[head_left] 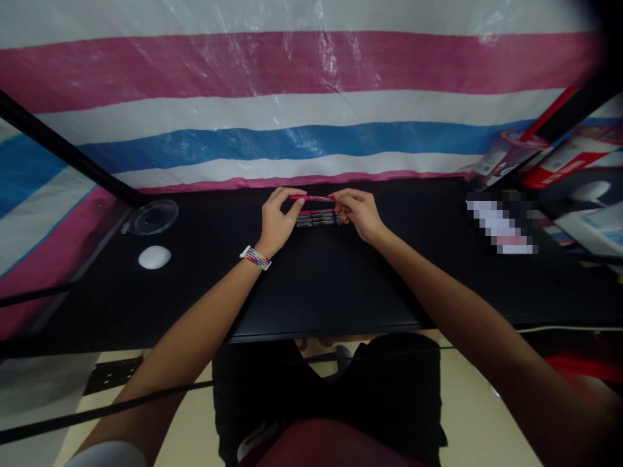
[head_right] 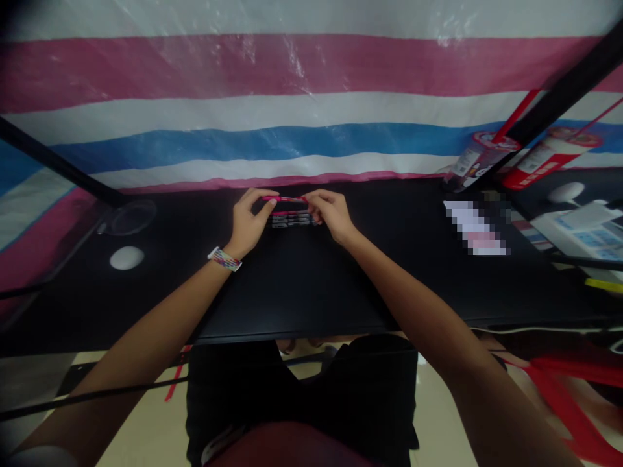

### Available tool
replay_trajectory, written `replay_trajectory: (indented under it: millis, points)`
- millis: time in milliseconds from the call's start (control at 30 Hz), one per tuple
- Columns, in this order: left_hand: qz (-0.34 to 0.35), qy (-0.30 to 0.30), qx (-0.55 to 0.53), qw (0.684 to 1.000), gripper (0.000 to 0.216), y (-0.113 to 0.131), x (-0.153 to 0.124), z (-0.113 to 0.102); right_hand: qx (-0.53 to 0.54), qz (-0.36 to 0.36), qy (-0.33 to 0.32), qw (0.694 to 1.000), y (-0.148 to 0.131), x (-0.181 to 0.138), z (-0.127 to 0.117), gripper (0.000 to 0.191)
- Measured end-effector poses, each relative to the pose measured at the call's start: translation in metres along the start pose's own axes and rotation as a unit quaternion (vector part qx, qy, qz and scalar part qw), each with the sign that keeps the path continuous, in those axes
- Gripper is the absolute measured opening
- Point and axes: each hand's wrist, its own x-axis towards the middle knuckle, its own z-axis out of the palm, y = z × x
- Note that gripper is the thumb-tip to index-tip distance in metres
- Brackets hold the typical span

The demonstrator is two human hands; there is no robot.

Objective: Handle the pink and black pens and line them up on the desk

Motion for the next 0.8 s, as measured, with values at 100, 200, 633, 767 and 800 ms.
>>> replay_trajectory:
  millis: [100, 200, 633, 767, 800]
  points:
    - [0.007, -0.005, 0.002, 1.0, 0.011, -0.002, 0.001, 0.0, 0.057, 0.031, 0.001, 0.998, 0.0, 0.001, 0.0, 0.017]
    - [0.002, -0.013, 0.002, 1.0, 0.014, -0.006, 0.001, -0.001, 0.086, 0.037, 0.004, 0.996, -0.001, 0.001, 0.0, 0.013]
    - [-0.016, -0.051, -0.014, 0.998, 0.01, -0.011, 0.002, -0.006, 0.084, 0.04, 0.025, 0.995, 0.002, 0.003, -0.002, 0.022]
    - [-0.061, -0.05, -0.006, 0.997, 0.056, -0.017, 0.001, -0.005, 0.077, 0.025, 0.012, 0.997, 0.004, 0.002, 0.0, 0.025]
    - [-0.075, -0.049, -0.011, 0.996, 0.064, -0.018, 0.001, -0.005, 0.073, 0.021, 0.008, 0.997, 0.004, 0.001, 0.001, 0.025]
